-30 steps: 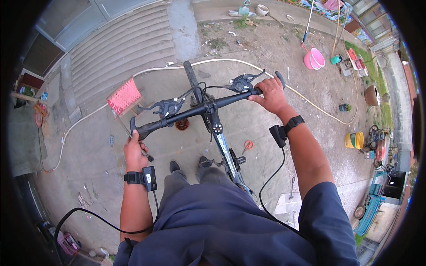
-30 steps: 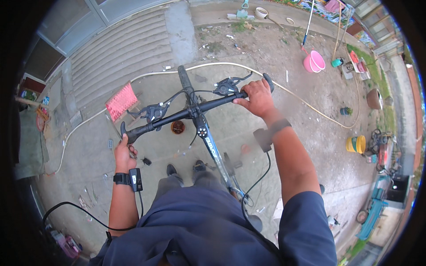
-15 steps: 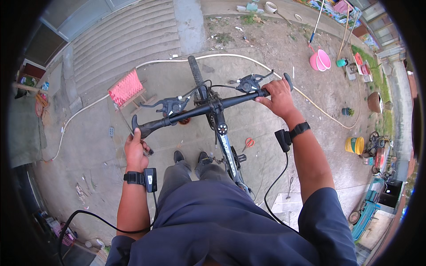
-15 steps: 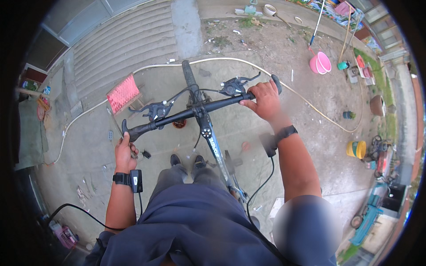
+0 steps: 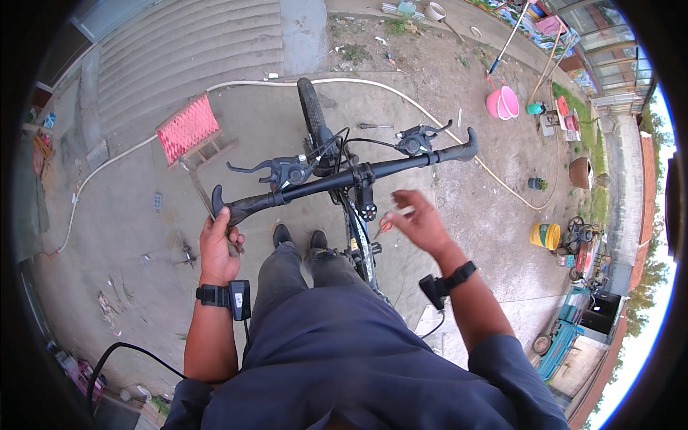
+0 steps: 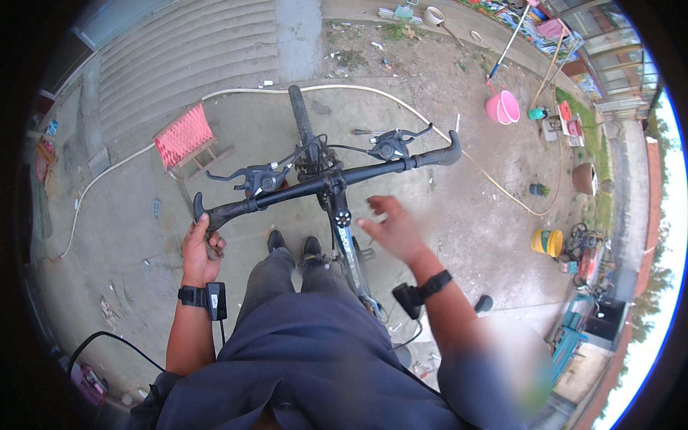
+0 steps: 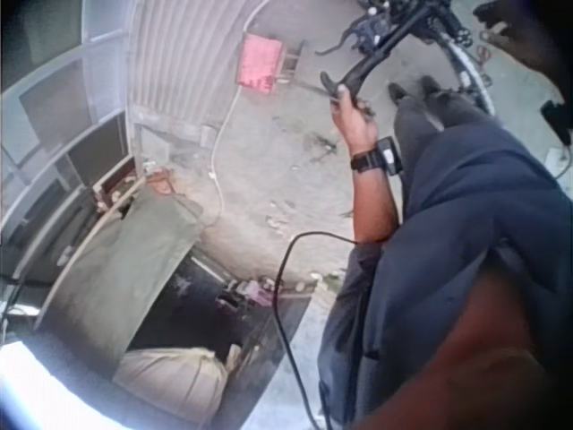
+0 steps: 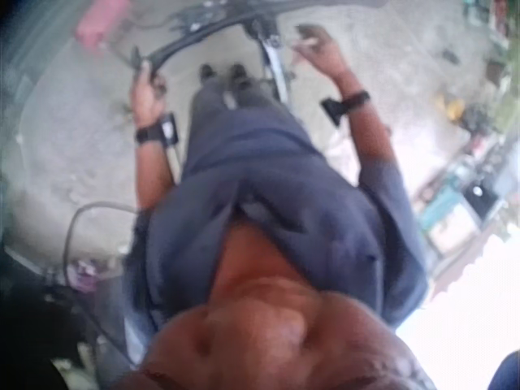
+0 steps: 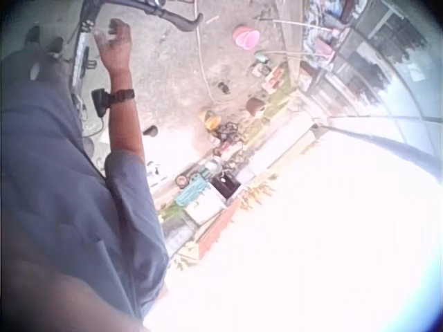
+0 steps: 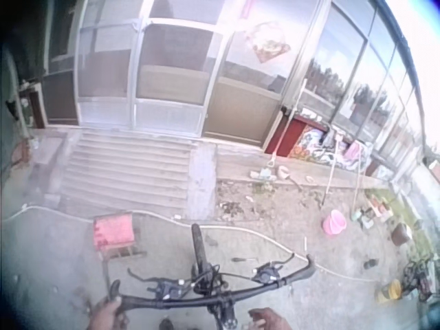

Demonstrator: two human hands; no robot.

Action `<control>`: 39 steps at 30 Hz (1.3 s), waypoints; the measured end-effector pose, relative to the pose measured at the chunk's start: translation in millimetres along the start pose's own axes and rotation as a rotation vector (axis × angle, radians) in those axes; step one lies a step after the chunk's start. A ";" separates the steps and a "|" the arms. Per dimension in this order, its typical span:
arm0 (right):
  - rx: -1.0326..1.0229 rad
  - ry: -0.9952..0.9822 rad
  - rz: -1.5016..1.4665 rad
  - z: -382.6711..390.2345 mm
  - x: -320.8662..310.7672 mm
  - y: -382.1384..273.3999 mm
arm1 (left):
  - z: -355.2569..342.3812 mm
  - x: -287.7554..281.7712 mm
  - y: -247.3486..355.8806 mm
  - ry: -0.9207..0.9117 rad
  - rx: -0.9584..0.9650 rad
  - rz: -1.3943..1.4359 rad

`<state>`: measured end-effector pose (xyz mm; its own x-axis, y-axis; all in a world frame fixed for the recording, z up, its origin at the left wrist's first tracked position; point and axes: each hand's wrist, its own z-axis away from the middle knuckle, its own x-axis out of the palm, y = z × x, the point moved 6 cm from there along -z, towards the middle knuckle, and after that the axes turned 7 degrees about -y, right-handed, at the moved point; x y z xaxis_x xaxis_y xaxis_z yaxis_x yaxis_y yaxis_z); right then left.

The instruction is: The person works on a bicycle's handlebar area, installing a brake lever and grip, and tightening bolts with a wrench. The person adjusts the brake lever position and secures the grip on the handlebar.

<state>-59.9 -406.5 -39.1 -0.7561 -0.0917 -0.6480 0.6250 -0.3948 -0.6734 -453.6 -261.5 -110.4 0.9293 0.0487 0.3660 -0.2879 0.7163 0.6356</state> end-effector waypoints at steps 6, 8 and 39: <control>0.281 -0.309 -0.550 -29.3 69.5 5.8 | 1.0 6.5 0.1 0.027 0.000 0.053; 0.338 -0.369 -0.747 -33.0 77.3 6.5 | -0.3 9.2 0.4 0.039 0.012 0.086; 0.357 -0.277 -0.927 -30.6 92.9 13.6 | 2.8 6.8 0.5 0.066 0.025 0.073</control>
<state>-115.7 -392.4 -119.3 -0.9582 0.1971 0.2075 -0.2862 -0.6623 -0.6924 -448.1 -262.8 -105.6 0.9186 0.1469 0.3670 -0.3606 0.6919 0.6255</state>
